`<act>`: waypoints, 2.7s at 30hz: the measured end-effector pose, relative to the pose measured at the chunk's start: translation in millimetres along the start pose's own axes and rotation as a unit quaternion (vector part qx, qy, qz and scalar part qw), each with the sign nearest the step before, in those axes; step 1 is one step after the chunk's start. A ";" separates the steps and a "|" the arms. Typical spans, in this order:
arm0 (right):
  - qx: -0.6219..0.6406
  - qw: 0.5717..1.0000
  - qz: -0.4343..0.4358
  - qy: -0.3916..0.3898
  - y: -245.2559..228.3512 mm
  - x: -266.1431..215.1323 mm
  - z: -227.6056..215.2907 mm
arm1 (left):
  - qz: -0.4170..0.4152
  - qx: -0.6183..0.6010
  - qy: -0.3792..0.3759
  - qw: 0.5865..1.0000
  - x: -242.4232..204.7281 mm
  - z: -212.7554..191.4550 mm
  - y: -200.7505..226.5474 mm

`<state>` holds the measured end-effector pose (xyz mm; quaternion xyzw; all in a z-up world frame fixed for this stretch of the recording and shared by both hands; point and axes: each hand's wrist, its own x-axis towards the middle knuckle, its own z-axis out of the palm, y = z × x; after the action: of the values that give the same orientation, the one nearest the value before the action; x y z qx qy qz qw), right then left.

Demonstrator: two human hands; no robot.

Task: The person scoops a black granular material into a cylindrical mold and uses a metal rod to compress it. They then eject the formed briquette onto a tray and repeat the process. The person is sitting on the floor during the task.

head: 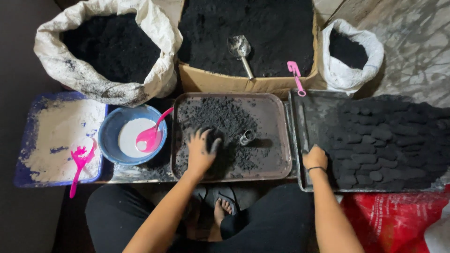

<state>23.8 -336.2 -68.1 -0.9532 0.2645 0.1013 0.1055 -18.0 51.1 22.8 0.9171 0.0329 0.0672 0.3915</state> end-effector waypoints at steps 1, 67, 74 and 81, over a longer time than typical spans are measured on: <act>-0.001 1.000 0.002 -0.004 1.2 -7.4 0.5 | -0.002 0.001 -0.003 1.000 -4.7 5.0 -1.0; 0.323 0.857 -0.353 0.189 -195.3 -163.7 -157.2 | 0.031 -0.086 -0.069 0.993 6.2 64.7 38.0; 0.526 0.800 -0.274 0.096 -201.3 -133.0 -102.6 | 0.037 -0.109 -0.088 0.989 10.3 63.0 39.4; 0.584 0.737 -0.288 0.180 -209.4 -117.0 -58.1 | 0.055 -0.144 -0.085 0.984 12.1 68.1 35.8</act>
<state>43.6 -119.0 47.6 -0.7355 -0.0010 -0.2818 0.6161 4.4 -20.9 3.2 0.8542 -0.0614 0.0141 0.5161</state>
